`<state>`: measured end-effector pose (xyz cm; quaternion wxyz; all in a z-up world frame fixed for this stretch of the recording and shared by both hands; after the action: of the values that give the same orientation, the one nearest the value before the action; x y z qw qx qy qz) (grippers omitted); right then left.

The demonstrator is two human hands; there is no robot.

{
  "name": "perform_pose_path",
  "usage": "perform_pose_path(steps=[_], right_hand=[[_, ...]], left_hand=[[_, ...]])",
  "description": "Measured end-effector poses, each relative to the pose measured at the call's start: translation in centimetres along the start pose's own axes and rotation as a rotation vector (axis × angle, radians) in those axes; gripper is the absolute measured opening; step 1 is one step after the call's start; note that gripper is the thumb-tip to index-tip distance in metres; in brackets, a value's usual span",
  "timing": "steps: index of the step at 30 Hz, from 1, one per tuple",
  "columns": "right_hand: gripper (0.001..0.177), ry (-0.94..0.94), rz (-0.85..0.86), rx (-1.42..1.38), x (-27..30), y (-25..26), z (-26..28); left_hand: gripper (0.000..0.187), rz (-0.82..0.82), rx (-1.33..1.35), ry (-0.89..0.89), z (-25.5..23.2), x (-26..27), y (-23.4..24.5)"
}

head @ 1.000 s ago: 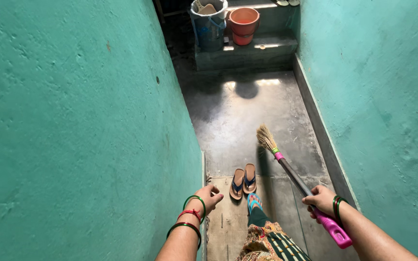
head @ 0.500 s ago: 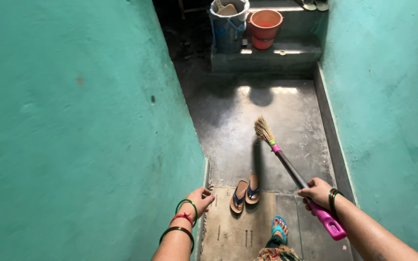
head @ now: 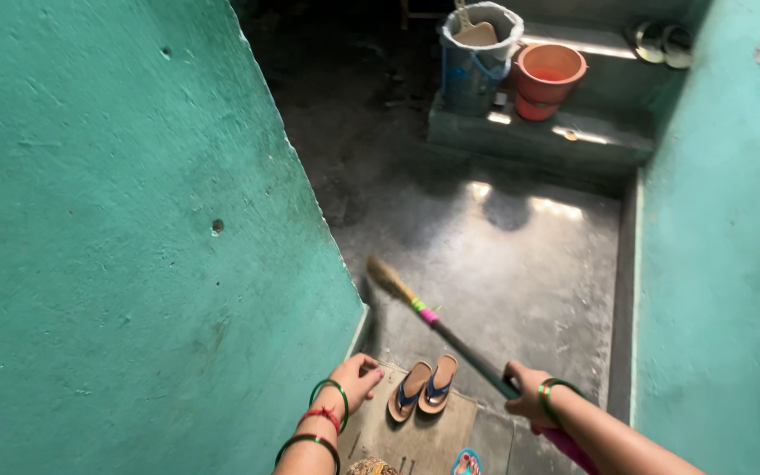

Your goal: The person sweeps a narrow corridor and a landing using a broom, gathering debris along the walls.

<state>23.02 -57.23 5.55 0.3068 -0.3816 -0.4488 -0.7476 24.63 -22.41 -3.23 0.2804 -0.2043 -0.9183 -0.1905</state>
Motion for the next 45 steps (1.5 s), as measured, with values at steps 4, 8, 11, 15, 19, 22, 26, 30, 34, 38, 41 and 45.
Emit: perform_pose_path(steps=[4, 8, 11, 15, 19, 22, 26, 30, 34, 38, 41, 45], right_hand=[[0.051, -0.023, 0.120, 0.031, -4.2, 1.7, 1.0], [0.046, -0.062, 0.053, -0.237, -7.8, 2.2, -0.8], [0.045, -0.079, -0.046, -0.263, -9.7, 2.5, -3.1], [0.044, -0.102, -0.106, -0.363, -10.0, 5.9, -6.7], [0.047, -0.122, -0.163, -0.480, -7.6, 8.1, -9.8], [0.048, -0.121, -0.154, -0.595, -6.8, 8.5, -11.7], [0.049, -0.075, -0.179, -0.686, -6.3, 9.3, -13.1], [0.047, -0.073, -0.174, -0.700, -5.3, 11.2, -12.7], [0.047, -0.053, -0.165, -0.776, -5.7, 13.4, -11.7], [0.046, -0.043, -0.187, -0.812, -8.4, 15.3, -9.6], [0.046, -0.031, -0.183, -0.831, -10.9, 17.3, -6.7], [0.047, -0.056, -0.182, -0.825, -13.3, 18.7, -2.7]], left_hand=[[0.038, -0.034, 0.008, 0.093, 0.7, 0.9, -0.6], [0.037, -0.110, 0.031, 0.117, 2.8, 2.0, 0.8], [0.036, -0.134, 0.066, 0.157, 4.1, 2.2, 1.1], [0.037, -0.142, 0.101, 0.118, 4.4, 0.8, 0.9], [0.037, -0.097, 0.104, 0.085, 3.7, -2.0, -0.2], [0.037, -0.080, 0.083, 0.032, 2.4, -4.7, -0.7], [0.037, -0.085, 0.045, 0.004, -0.7, -7.0, -0.8], [0.038, -0.019, 0.001, 0.006, -4.9, -6.9, -0.9], [0.039, -0.010, -0.018, 0.001, -9.4, -7.3, 1.4], [0.039, -0.012, -0.042, -0.007, -12.0, -9.5, 5.4], [0.039, -0.007, -0.046, -0.086, -13.1, -11.8, 9.0], [0.039, -0.072, -0.176, -0.118, -15.0, -13.6, 14.5]])
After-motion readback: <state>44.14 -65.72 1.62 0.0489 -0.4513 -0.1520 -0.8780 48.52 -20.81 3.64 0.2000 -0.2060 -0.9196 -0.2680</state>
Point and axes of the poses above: each hand's wrist, its own x-axis away from the middle knuckle, its own y-axis out of the back of the hand, z = x × y, the point moved 5 cm from there along -x, towards the middle knuckle, and after that the axes turned 10 degrees about z, right-handed, at the moved point
